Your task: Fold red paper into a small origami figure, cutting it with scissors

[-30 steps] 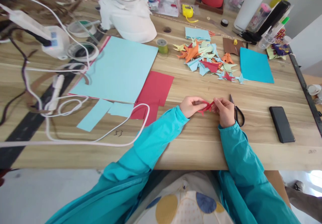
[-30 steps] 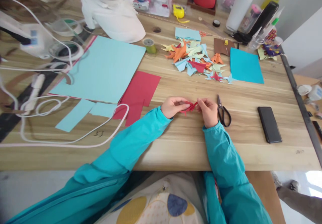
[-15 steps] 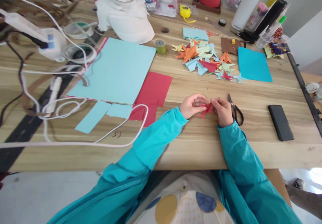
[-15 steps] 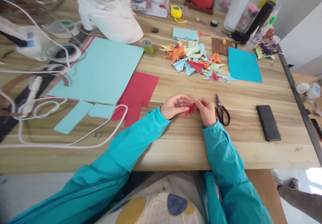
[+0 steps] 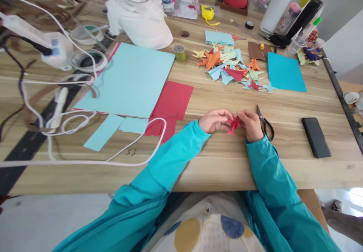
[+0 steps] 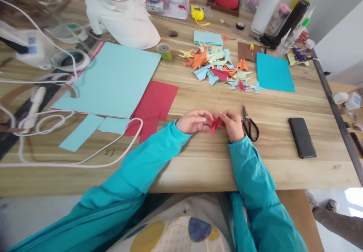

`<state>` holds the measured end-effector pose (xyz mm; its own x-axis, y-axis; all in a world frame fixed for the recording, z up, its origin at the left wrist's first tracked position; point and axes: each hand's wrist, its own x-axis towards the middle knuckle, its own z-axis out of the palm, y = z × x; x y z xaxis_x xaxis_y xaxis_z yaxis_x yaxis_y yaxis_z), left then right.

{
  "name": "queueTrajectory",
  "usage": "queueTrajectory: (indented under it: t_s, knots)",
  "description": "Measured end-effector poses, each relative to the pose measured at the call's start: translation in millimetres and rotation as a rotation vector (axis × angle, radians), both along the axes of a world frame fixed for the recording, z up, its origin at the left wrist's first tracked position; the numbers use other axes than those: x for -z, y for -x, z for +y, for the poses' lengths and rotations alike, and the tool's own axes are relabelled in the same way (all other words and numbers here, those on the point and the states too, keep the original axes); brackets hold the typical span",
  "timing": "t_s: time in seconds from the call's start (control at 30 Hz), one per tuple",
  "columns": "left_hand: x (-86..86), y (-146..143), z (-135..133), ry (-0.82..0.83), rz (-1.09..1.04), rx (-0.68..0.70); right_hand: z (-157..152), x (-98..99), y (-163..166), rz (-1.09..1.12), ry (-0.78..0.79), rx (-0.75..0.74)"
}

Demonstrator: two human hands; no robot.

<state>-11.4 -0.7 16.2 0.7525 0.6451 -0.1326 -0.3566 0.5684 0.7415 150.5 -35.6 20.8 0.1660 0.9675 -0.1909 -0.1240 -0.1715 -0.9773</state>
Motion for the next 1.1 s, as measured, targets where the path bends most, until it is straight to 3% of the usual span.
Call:
queueTrajectory:
  t_s: [0.1,0.47,1.1]
  knots:
    - [0.3,1.5,2.3,0.056,-0.054,0.04,-0.1,-0.7,0.2,0.019,-0.003,0.001]
    - [-1.8,0.8,0.9,0.075,-0.002,-0.028,-0.4,-0.9,0.2,0.007,0.01,0.003]
    - [3.3,0.2,0.8,-0.005,0.1,-0.105,-0.3,-1.2,-2.4,-0.011,-0.017,0.006]
